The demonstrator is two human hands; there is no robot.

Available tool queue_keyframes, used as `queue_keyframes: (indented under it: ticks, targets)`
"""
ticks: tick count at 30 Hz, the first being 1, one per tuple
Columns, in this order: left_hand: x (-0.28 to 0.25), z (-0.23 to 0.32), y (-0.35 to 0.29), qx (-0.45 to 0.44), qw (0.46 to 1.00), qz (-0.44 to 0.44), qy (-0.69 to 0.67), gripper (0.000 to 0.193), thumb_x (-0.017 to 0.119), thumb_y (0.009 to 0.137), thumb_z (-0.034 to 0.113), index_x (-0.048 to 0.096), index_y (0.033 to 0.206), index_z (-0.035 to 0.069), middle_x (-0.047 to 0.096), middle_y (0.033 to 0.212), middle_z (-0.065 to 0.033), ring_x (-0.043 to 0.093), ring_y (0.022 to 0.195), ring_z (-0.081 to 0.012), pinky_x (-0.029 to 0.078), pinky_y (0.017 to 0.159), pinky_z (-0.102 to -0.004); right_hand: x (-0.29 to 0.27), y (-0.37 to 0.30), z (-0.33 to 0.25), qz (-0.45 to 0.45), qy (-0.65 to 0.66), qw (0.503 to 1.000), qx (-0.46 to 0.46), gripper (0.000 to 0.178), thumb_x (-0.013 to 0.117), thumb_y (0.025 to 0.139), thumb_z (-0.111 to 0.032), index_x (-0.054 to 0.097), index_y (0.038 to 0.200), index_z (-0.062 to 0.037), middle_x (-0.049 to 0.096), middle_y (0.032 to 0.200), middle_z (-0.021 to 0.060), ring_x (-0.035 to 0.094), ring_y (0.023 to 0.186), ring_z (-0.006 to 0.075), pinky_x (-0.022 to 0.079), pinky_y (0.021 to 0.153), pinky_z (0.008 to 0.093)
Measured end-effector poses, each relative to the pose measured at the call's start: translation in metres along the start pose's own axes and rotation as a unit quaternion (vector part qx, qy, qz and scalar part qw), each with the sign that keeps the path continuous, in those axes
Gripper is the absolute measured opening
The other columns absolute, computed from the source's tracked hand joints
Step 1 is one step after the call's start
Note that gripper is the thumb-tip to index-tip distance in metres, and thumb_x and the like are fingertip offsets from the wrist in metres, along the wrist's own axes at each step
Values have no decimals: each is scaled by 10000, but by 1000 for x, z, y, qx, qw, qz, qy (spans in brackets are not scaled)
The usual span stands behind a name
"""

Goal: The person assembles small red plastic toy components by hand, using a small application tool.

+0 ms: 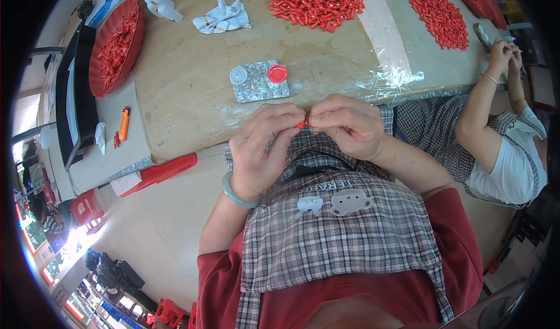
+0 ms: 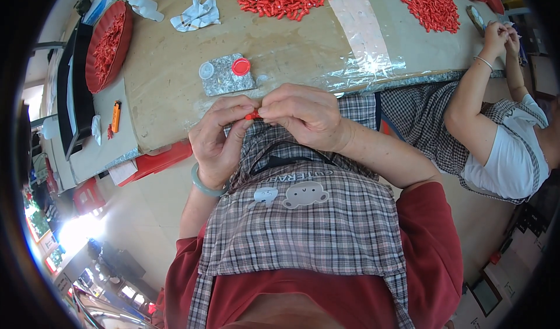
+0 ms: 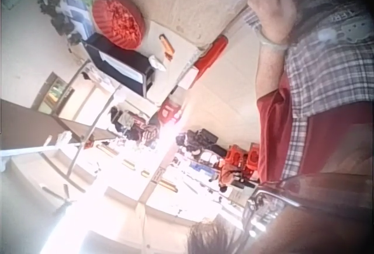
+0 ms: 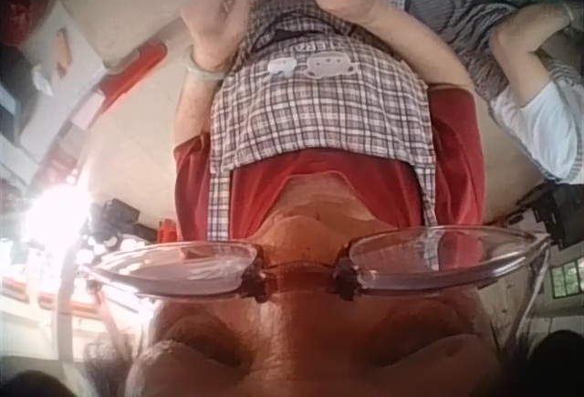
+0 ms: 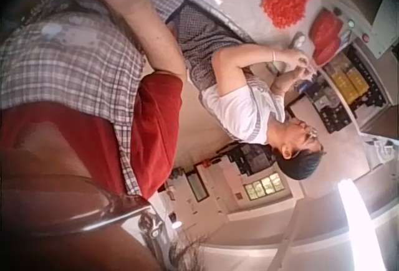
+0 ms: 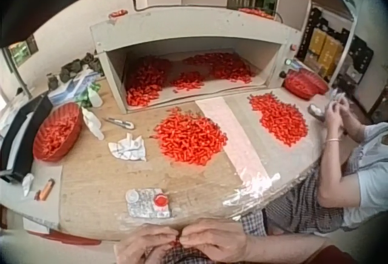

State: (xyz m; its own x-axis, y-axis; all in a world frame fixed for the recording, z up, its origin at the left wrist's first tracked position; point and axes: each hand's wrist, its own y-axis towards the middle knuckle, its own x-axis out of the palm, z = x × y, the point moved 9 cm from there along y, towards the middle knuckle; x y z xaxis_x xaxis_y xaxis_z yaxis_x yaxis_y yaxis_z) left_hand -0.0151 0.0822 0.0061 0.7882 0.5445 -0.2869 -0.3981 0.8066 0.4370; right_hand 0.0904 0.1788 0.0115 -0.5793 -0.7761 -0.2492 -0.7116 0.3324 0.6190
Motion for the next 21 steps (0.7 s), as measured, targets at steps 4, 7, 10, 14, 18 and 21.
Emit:
queue_keyframes:
  ticks: [4, 7, 10, 14, 18, 21]
  targets:
    - [-2, -4, 0, -30, 999, 5, -26, 202, 668, 763, -109, 631, 935, -8, 685, 951, -139, 675, 877, -250, 541, 748, -299, 0, 5, -3, -11, 1, 1000, -9, 163, 700, 781, 74, 652, 924, 12, 668, 870, 172, 679, 689, 208, 556, 578, 272]
    - [-3, -7, 1, -39, 997, 5, -61, 202, 666, 777, -101, 635, 952, -6, 689, 948, -133, 676, 888, -237, 541, 759, -300, -1, 9, -6, -23, -4, 1000, 6, 170, 714, 768, 68, 658, 916, 6, 672, 866, 160, 680, 694, 206, 551, 578, 268]
    - [-3, -9, 1, -61, 994, 6, -90, 203, 668, 782, -93, 638, 961, -3, 688, 958, -128, 672, 902, -229, 537, 776, -300, -2, 12, -7, -27, -15, 999, 5, 187, 736, 752, 53, 663, 915, -1, 677, 863, 147, 679, 701, 207, 541, 581, 266]
    - [-3, -12, 0, -91, 987, 12, -129, 201, 670, 785, -89, 638, 965, -3, 685, 970, -126, 667, 911, -226, 534, 790, -302, -3, 14, -9, -30, -20, 999, 6, 201, 754, 740, 33, 666, 916, -11, 681, 863, 138, 678, 708, 219, 533, 586, 275]
    - [-4, -8, 4, -56, 993, 4, -102, 218, 669, 774, -98, 635, 965, 0, 680, 975, -129, 662, 914, -231, 533, 785, -306, -4, 15, -11, -33, -37, 999, -9, 219, 767, 731, 18, 670, 922, -25, 682, 861, 131, 676, 715, 235, 532, 595, 286]
    - [-5, -1, 5, -23, 997, 3, -80, 237, 669, 764, -106, 631, 970, 4, 678, 981, -131, 660, 918, -233, 533, 780, -309, -4, 16, -13, -30, -41, 998, -21, 239, 769, 729, 16, 669, 941, -30, 682, 860, 128, 676, 718, 239, 534, 601, 292]
